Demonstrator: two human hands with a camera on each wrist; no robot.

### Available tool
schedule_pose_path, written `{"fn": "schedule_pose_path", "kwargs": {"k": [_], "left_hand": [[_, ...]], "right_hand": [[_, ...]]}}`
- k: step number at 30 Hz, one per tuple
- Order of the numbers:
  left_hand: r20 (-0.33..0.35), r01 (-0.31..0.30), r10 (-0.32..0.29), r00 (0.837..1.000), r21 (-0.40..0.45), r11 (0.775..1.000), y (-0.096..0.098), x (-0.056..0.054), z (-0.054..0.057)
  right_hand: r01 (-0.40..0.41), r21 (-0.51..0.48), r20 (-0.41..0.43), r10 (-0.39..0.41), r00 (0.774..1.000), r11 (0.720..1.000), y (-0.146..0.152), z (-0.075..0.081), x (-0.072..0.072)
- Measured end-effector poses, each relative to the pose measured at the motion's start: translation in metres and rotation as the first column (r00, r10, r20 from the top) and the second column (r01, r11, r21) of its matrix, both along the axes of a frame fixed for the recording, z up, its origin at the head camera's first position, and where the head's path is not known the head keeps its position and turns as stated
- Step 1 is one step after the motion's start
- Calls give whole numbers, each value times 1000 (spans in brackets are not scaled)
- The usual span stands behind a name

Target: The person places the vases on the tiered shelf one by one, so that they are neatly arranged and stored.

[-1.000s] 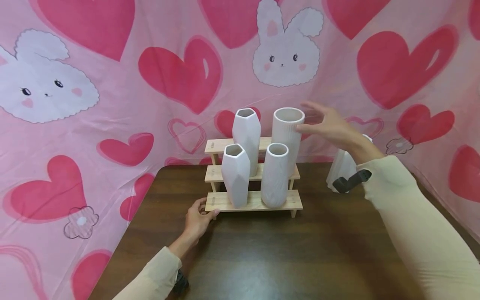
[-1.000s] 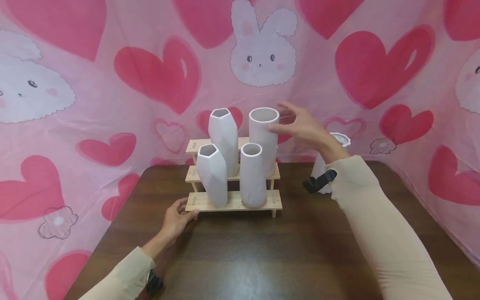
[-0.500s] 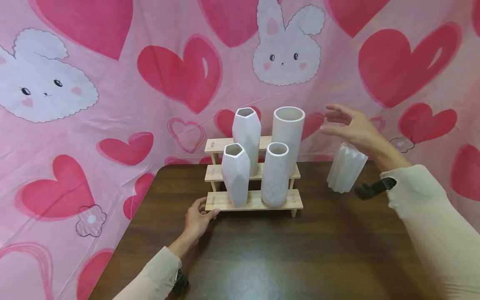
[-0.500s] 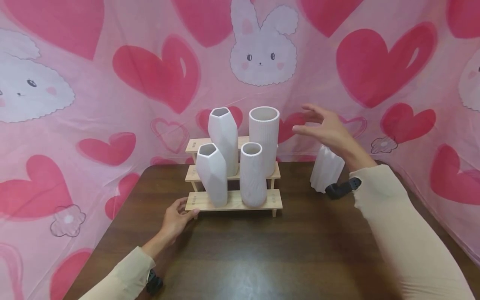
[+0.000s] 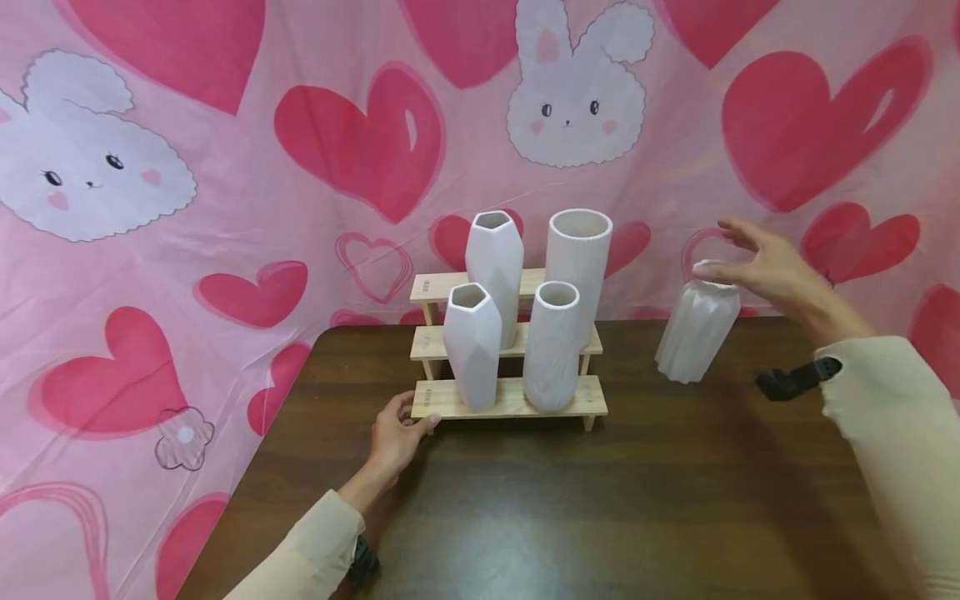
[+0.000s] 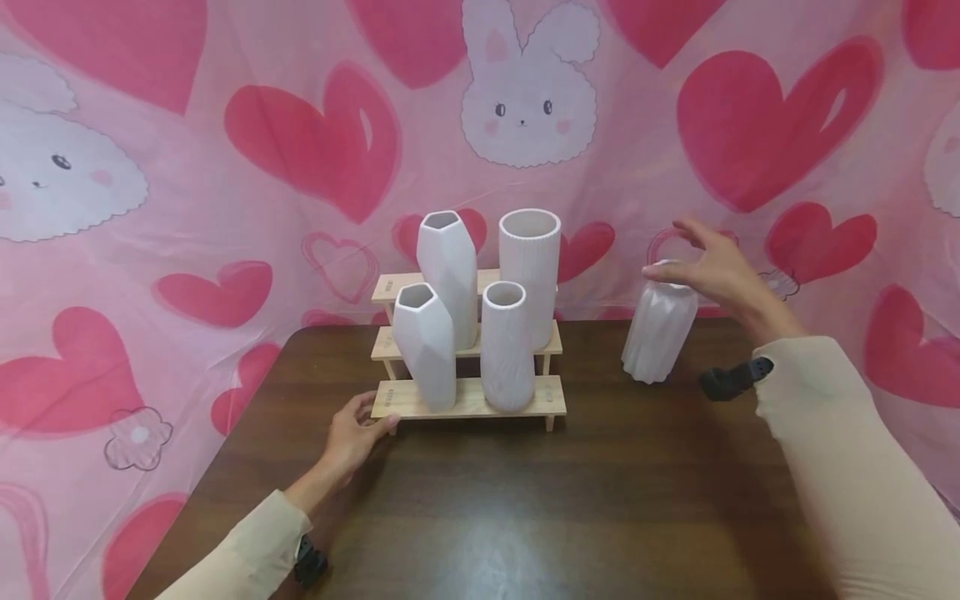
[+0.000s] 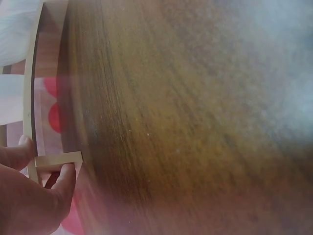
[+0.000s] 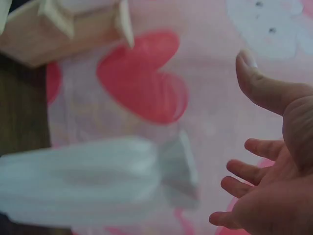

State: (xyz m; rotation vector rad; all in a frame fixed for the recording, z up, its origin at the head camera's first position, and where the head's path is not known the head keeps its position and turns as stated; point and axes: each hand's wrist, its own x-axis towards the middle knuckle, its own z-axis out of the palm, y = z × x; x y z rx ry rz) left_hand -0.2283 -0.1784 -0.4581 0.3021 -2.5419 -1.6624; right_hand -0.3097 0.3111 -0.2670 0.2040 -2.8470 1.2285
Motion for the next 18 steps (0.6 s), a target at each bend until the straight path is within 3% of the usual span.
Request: {"fn": "schedule_pose_path", "kwargs": {"k": [3, 8, 12, 18], "left_hand": [[-1, -2, 2, 1000, -7, 1000, 1, 1, 0], [-10, 0, 0, 1000, -15, 1000, 0, 1, 0], [-10, 0, 0, 1000, -14, 1000, 0, 2, 0], [-3, -8, 8, 1000, -2, 1000, 0, 2, 2]], "right_hand": [[-26, 22, 60, 24, 998, 999, 11, -10, -4], [-53, -41, 109, 57, 992, 998, 18, -29, -8], [-14, -28, 97, 16, 995, 1000, 18, -36, -9], [39, -16, 14, -39, 999, 999, 20, -48, -13]]}}
